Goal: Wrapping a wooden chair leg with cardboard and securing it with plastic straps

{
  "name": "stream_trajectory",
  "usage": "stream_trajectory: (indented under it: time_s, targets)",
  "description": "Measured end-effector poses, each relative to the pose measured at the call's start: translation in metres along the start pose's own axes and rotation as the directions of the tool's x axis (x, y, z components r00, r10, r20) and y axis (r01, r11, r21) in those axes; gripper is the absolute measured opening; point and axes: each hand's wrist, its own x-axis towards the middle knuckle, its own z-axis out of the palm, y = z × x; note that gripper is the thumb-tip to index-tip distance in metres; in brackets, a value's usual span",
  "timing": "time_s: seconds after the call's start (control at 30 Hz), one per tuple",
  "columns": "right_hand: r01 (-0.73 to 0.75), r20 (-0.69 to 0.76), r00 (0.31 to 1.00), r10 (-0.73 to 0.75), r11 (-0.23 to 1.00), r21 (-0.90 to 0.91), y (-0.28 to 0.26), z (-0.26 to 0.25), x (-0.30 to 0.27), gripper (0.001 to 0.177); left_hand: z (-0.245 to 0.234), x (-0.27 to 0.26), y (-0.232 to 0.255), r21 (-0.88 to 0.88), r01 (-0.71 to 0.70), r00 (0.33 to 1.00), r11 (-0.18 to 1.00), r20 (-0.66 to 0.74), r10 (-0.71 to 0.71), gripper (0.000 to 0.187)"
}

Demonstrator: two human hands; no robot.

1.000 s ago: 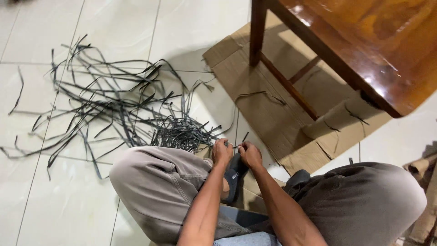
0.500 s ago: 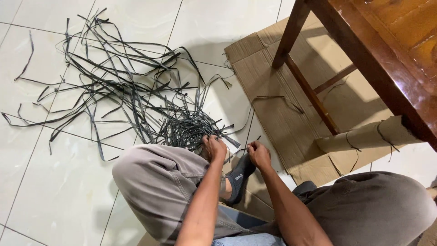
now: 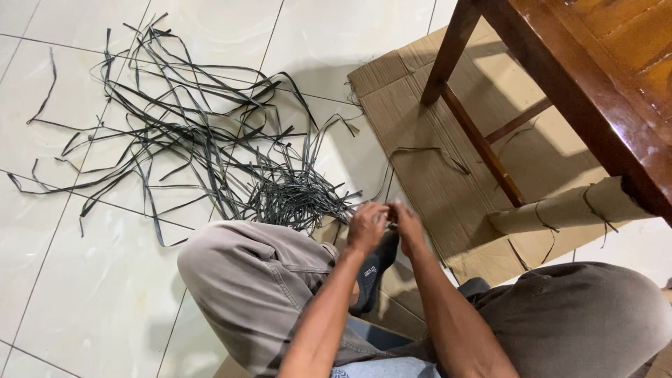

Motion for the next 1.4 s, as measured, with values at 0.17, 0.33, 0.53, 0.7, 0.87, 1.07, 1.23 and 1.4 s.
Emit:
stream_trajectory:
  time_s: [0.17, 0.33, 0.53, 0.7, 0.87, 1.07, 1.23, 1.4]
  targets:
    - [0.007, 0.096, 0.995, -0.017, 0.995, 0.103, -0.024, -0.012, -0.013, 0.049, -0.017, 0.001, 0.035, 0.035, -0.053, 0.999, 0.998, 0.007, 0.053, 0.017]
    - [0.065, 0.036, 0.997, -0.073, 0.982, 0.176, 0.004, -0.022, 0.020, 0.031, -0.022, -0.002, 0.033, 0.025, -0.060, 0.998, 0.998, 0.032, 0.059, 0.018]
    - [0.126, -0.162, 0.984, -0.072, 0.925, 0.359, -0.001, -0.043, 0.032, 0.022, -0.043, 0.001, 0.073, -0.041, 0.217, 0.975, 0.975, 0.057, -0.214, 0.013]
    - [0.197, -0.279, 0.957, -0.078, 0.881, 0.429, 0.002, -0.067, 0.046, 0.022, -0.022, -0.004, 0.062, 0.075, 0.295, 0.926, 0.952, 0.223, -0.305, 0.012]
    - [0.250, -0.384, 0.921, -0.063, 0.853, 0.459, -0.009, -0.091, 0.026, 0.018, 0.004, -0.006, 0.081, 0.158, 0.262, 0.880, 0.952, 0.366, -0.303, 0.023]
    - [0.332, -0.546, 0.836, -0.052, 0.840, 0.428, 0.037, -0.152, 0.041, 0.018, 0.051, -0.014, 0.093, 0.201, 0.222, 0.844, 0.954, 0.451, -0.291, 0.025]
    - [0.338, -0.662, 0.749, 0.029, 0.843, 0.419, 0.048, -0.191, 0.017, 0.014, 0.106, -0.041, 0.082, 0.201, 0.072, 0.812, 0.977, 0.557, -0.174, 0.037]
    - [0.343, -0.773, 0.610, 0.175, 0.821, 0.457, 0.027, -0.218, -0.031, 0.016, 0.118, -0.048, 0.115, 0.175, 0.058, 0.778, 0.983, 0.609, -0.154, 0.026]
